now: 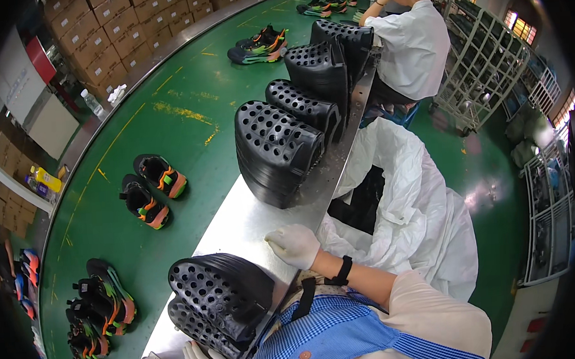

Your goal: Inspecting and organizing shoe outsoles and upper components on an assembly line.

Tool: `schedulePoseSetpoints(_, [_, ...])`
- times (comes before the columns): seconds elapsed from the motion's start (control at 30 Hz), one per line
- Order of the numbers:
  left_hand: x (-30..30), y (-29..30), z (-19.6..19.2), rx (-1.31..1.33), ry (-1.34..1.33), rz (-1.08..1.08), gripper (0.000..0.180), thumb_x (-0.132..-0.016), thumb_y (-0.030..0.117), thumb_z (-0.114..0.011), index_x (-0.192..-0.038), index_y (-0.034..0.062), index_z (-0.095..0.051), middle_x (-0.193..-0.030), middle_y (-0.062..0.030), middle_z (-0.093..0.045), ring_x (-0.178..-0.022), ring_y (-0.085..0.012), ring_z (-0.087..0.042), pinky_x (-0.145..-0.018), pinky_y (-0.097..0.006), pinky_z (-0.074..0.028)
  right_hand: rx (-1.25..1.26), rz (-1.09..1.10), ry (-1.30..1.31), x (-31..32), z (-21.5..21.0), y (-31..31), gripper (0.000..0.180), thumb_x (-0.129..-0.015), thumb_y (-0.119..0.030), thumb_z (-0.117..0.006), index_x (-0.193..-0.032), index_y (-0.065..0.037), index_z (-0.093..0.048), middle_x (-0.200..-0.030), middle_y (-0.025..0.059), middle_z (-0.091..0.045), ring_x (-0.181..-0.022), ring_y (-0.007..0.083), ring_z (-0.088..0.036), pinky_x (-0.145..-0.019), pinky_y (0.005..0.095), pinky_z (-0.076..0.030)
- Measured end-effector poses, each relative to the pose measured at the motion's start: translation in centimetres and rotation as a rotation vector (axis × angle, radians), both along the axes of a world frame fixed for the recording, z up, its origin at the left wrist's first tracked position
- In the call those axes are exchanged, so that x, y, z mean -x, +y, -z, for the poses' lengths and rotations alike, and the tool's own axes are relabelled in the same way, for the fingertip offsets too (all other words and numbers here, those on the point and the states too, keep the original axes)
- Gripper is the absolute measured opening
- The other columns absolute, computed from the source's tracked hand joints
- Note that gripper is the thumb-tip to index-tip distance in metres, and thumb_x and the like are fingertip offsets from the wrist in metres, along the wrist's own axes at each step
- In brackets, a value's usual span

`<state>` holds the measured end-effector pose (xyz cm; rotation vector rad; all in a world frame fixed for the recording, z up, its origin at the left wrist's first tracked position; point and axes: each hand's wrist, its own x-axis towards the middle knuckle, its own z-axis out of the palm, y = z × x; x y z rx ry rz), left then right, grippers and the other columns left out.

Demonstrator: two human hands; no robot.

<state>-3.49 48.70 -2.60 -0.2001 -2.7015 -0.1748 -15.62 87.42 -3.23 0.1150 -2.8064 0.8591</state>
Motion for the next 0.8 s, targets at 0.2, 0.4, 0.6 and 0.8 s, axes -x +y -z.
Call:
schedulePoseSetpoints(0.2, [-0.7,0.1,-0.4,0.01,-0.01,-0.097,0.041,-0.096,0.019,-0.059,-0.132,-0.0016,-0.062,-0.129,-0.024,-0.064,-0.12,-0.0428,-0.059,-0.106,-0.052,-0.045,0.118,0.0,0.154,0.3,1.6,-1.2,0.011,-0.088,-0.016,-0.061,-0.091,-0.009,-0.068,-0.079,0.0146,-0.066,-0.079,0.035,-0.066,-0.069,0.0492,-0.051])
schedulePoseSetpoints(0.4, [-0.2,0.6,-0.8,-0.165,-0.106,-0.134,0.045,-0.083,0.01,-0.064,-0.127,-0.0012,-0.062,-0.132,-0.0216,-0.06,-0.128,-0.0421,-0.051,-0.112,-0.052,-0.037,-0.013,0.002,0.247,-0.4,1.8,-0.7,0.019,-0.085,-0.013,-0.068,-0.104,-0.012,-0.073,-0.092,0.0109,-0.069,-0.085,0.0322,-0.066,-0.075,0.0438,-0.052])
schedulePoseSetpoints(0.6, [-0.7,1.3,-1.4,-0.174,-0.076,-0.167,0.043,-0.084,0.013,-0.065,-0.125,0.0002,-0.063,-0.13,-0.019,-0.061,-0.125,-0.039,-0.053,-0.11,-0.051,-0.038,0.057,0.046,0.142,-0.1,1.6,-0.8,0.009,-0.091,-0.008,-0.062,-0.093,-0.008,-0.07,-0.085,0.0145,-0.064,-0.081,0.035,-0.062,-0.073,0.0445,-0.048])
schedulePoseSetpoints(0.8, [-0.7,1.1,-1.8,-0.198,-0.069,-0.193,0.042,-0.085,0.013,-0.065,-0.125,0.0,-0.063,-0.129,-0.0169,-0.061,-0.124,-0.0371,-0.054,-0.11,-0.05,-0.039,0.067,-0.002,0.18,0.2,2.4,-0.8,0.011,-0.093,-0.007,-0.059,-0.093,-0.004,-0.07,-0.085,0.0154,-0.064,-0.08,0.0346,-0.062,-0.074,0.0439,-0.048])
